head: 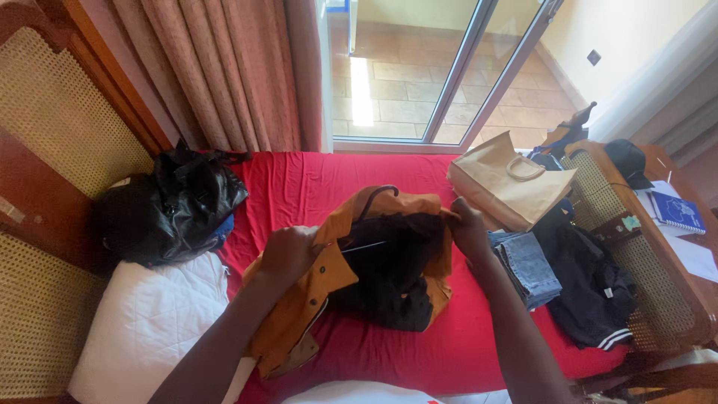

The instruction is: The person opens a wooden closet, selects a brown jacket on a hanger, and lays it on a bed. They then fasten the front zipper and secure the buttons and drawstring ties.

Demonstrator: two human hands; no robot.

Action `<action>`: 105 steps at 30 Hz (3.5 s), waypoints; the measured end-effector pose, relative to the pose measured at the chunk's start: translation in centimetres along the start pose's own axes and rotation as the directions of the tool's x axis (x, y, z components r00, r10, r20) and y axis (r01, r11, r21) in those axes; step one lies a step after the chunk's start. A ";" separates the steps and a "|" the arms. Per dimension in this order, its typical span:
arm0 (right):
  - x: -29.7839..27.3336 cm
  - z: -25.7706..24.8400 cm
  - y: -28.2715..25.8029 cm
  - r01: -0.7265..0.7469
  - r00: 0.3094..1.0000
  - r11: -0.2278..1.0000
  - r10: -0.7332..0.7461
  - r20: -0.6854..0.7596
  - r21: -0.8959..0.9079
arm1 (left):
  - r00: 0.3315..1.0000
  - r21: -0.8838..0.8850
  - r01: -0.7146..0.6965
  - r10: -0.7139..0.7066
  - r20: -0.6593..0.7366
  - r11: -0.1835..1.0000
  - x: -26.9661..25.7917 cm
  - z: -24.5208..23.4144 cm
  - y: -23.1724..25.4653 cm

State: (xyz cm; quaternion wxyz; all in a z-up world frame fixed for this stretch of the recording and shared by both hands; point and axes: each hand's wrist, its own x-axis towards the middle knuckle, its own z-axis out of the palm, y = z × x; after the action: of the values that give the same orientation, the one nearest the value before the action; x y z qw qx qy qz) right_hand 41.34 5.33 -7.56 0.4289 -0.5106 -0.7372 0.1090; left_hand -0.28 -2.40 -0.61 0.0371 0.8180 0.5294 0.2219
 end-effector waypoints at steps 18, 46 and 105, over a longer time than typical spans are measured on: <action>-0.5 -13.3 -8.3 -0.212 0.974 0.652 0.079 0.213 0.728 | 0.964 -0.184 -0.097 0.046 -0.262 0.978 8.1 -12.2 8.2; -9.6 5.5 -7.5 -0.489 0.860 0.665 0.475 0.186 0.565 | 0.993 -0.222 -0.019 0.044 0.108 0.975 4.2 4.5 0.3; -2.6 4.6 -14.6 0.461 0.868 0.887 -0.453 0.203 0.007 | 0.930 -0.834 0.361 -0.101 0.352 0.416 0.9 4.2 -5.5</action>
State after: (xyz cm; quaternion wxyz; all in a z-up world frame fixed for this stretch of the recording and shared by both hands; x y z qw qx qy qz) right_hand 28.56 -2.28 -2.98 0.3559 -0.3171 -0.8782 0.0399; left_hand -2.95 1.47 -5.72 0.5547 0.6155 0.4338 0.3540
